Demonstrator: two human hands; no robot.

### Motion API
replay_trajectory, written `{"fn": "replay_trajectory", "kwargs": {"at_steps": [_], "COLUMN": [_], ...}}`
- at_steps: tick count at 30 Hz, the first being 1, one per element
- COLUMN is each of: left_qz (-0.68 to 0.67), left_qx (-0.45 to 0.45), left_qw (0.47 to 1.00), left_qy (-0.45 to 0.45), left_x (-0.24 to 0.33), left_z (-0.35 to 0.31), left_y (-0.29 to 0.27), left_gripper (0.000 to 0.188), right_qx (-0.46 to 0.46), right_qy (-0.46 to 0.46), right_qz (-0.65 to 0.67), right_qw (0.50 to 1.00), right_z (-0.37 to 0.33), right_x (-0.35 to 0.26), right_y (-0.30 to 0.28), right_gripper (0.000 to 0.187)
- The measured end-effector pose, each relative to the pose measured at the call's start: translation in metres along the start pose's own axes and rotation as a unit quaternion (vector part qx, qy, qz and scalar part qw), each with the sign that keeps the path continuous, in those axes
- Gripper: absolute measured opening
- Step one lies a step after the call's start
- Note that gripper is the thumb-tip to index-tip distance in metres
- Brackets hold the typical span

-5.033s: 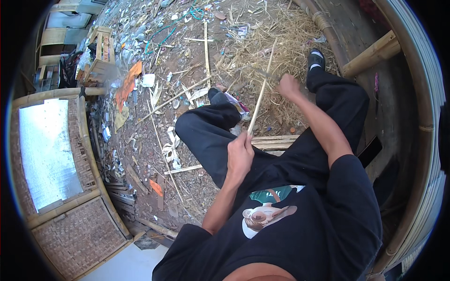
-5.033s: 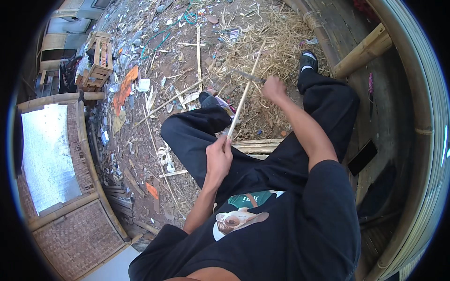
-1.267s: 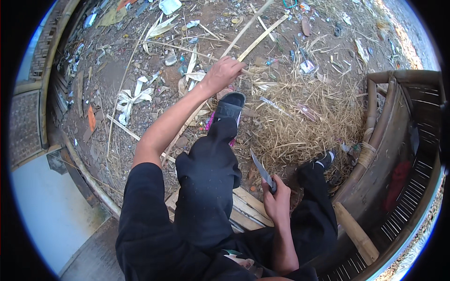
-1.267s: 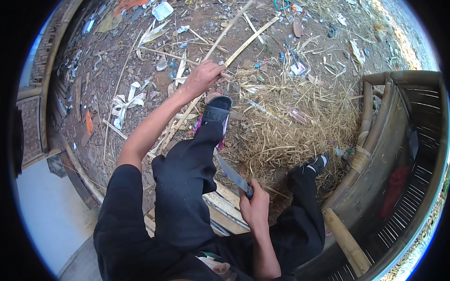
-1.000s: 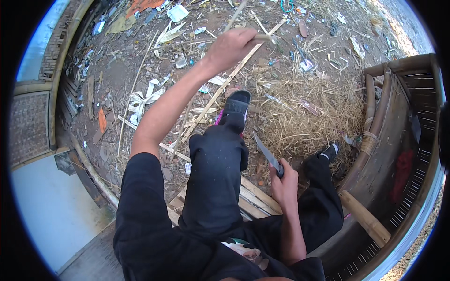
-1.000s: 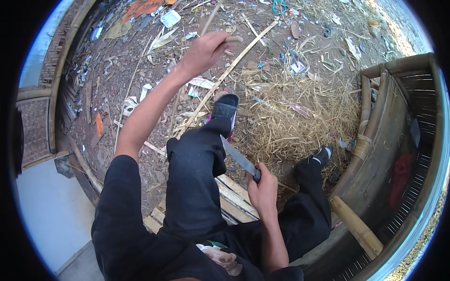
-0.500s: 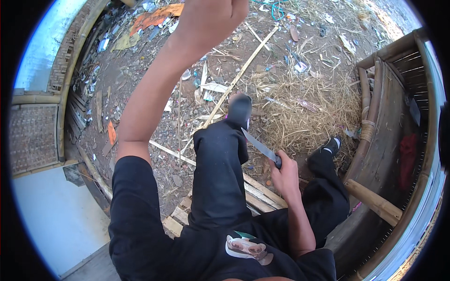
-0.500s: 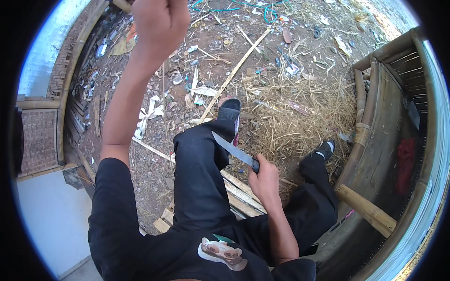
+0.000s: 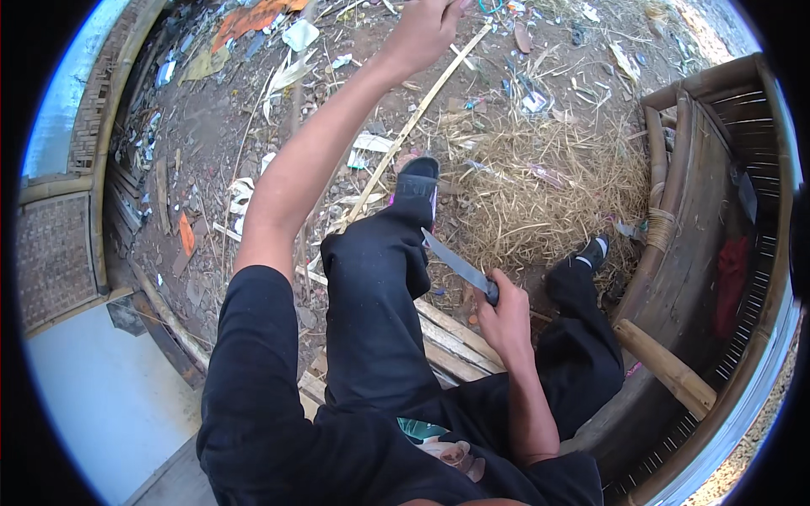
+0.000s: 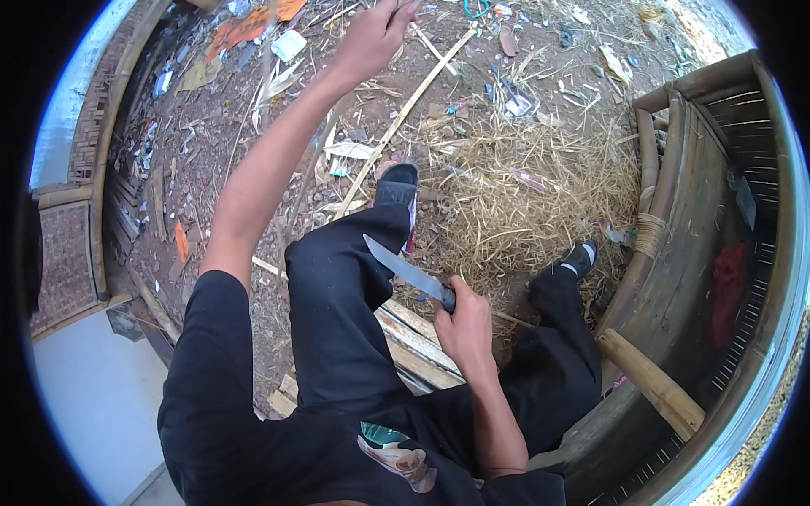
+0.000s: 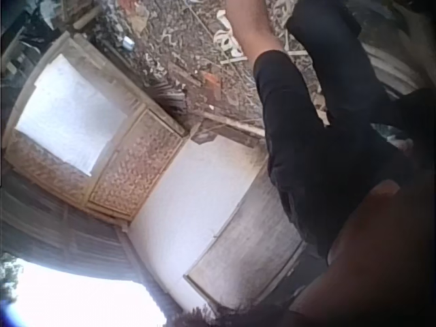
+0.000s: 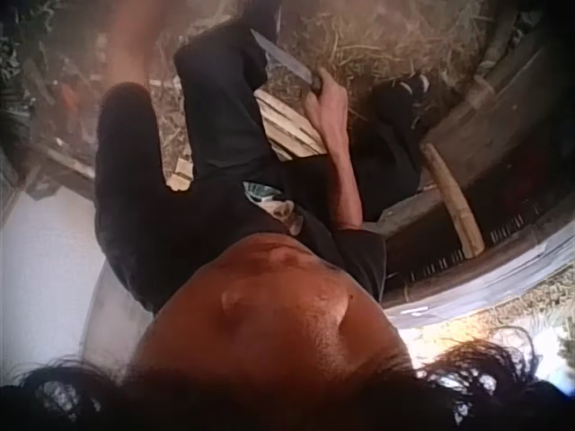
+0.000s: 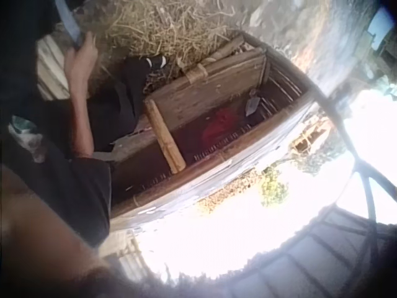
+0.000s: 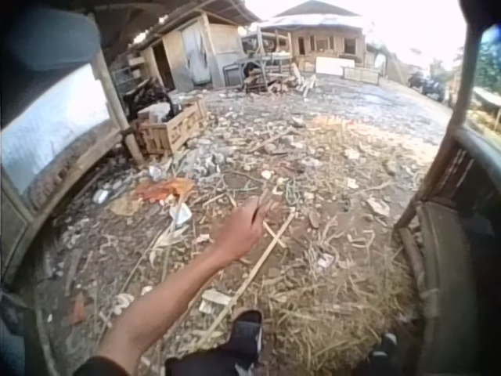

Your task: The person shaves and splits a long thin strip of bamboo using a knife while sitting on a wooden bench.

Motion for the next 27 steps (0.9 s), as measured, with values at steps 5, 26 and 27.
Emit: {"fn": "replay_trajectory", "kwargs": {"at_steps": [5,26,27], "left_qz": [-0.079,-0.164,-0.213], "left_qx": [-0.049,-0.350,-0.321], "left_qw": [0.995,0.889,0.880], "left_qy": [-0.028,-0.245,-0.277], "left_x": [-0.009,-0.152,-0.142], "left_z": [0.008,-0.199,-0.196], "left_y": [-0.027,0.080,0.074], "left_gripper": [0.034,0.027,0.027], "right_qx": [0.021,0.024,0.025], "right_qy": [0.016,-0.023,-0.024], "right_qz": [0.009,-0.014,-0.011], "right_qw": [1.000,0.999,0.999], "right_z": [0.001,-0.003,-0.004], "right_x": [-0.012,-0.028,-0.031], "right_y": [-0.005,0.001,-0.002], "right_gripper": [0.013,0.015,0.015]}}
Point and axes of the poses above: each hand's wrist, its own z-axis towards the middle knuckle, its own y-axis out of the palm, x = y × z, the point moved 6 cm from there along z, towards the middle knuckle, and after that the axes turned 14 degrees about z, right-handed, at the moved point
